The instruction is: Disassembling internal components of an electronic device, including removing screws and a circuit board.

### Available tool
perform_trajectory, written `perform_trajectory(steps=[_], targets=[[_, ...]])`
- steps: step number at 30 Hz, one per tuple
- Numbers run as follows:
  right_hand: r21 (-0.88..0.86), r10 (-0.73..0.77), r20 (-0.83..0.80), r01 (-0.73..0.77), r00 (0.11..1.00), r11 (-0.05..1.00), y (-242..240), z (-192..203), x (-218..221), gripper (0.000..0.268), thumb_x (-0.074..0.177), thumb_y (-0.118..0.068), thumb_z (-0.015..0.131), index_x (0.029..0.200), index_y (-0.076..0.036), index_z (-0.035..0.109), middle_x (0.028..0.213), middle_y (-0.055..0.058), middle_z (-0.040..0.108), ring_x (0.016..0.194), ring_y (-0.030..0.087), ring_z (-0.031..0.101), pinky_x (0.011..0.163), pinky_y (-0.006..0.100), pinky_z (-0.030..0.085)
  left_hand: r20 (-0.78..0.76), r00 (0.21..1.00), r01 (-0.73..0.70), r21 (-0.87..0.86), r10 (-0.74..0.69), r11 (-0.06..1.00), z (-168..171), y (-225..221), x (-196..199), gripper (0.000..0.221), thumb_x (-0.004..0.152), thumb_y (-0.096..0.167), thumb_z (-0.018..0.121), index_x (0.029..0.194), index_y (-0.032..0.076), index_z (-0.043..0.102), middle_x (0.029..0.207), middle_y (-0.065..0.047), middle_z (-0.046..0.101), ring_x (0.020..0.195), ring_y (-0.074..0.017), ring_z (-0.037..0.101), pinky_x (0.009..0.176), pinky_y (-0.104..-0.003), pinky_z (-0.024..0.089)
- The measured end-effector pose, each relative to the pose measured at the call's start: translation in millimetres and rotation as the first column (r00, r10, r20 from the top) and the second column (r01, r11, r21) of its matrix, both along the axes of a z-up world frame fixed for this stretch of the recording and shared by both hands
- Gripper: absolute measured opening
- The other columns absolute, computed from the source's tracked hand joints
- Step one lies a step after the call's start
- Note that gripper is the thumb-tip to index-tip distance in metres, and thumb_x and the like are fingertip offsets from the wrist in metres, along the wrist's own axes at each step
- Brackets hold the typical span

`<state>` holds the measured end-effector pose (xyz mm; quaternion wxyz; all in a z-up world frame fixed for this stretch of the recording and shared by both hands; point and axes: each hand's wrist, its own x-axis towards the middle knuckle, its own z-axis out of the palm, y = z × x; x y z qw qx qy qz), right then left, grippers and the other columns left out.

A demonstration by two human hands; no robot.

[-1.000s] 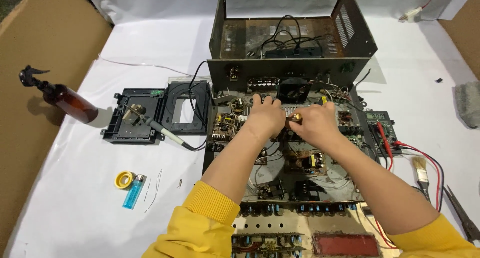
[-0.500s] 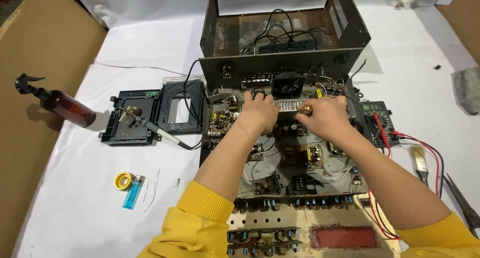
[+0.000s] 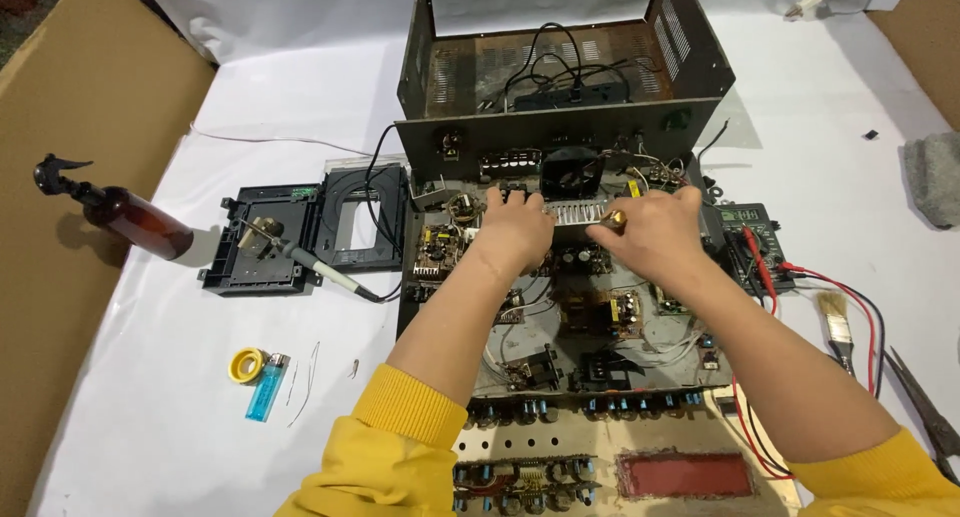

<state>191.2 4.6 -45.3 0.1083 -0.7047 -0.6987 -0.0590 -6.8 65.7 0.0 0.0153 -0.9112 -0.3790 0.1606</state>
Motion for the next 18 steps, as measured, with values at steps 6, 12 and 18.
perform_trajectory(steps=[6,12,18], targets=[[-0.052,0.007,-0.055,-0.01,0.998,0.999,-7,11,1,0.029,0.096,-0.048,0.067,0.104,-0.023,0.079,0.079,-0.005,0.078,0.093,0.019,0.072,0.091,0.041,0.033,0.019,1.0,-0.005,0.002,0.005,1.0,4,-5,-3,0.039,0.1,0.009,0.051,0.137,0.01,0.064,0.131,-0.015,0.059,0.118,-0.0381,0.058,0.1,-0.059,0.035],[-0.098,0.016,-0.052,-0.021,0.999,0.995,-2,10,-1,0.024,0.096,-0.044,0.068,0.106,-0.025,0.078,0.077,-0.008,0.076,0.094,0.017,0.072,0.093,0.042,0.033,0.008,1.0,-0.017,0.007,0.017,1.0,-8,-2,1,0.045,0.1,0.009,0.049,0.144,0.014,0.059,0.13,-0.014,0.059,0.117,-0.0375,0.059,0.099,-0.057,0.034],[-0.069,0.006,-0.007,-0.007,1.0,0.998,-4,16,-9,0.037,0.093,-0.051,0.068,0.101,-0.017,0.079,0.079,0.001,0.078,0.092,0.023,0.072,0.093,0.044,0.032,-0.009,1.0,-0.014,0.009,0.014,1.0,-17,5,4,0.044,0.1,0.007,0.048,0.141,0.012,0.061,0.132,-0.014,0.059,0.113,-0.0369,0.06,0.099,-0.058,0.035]])
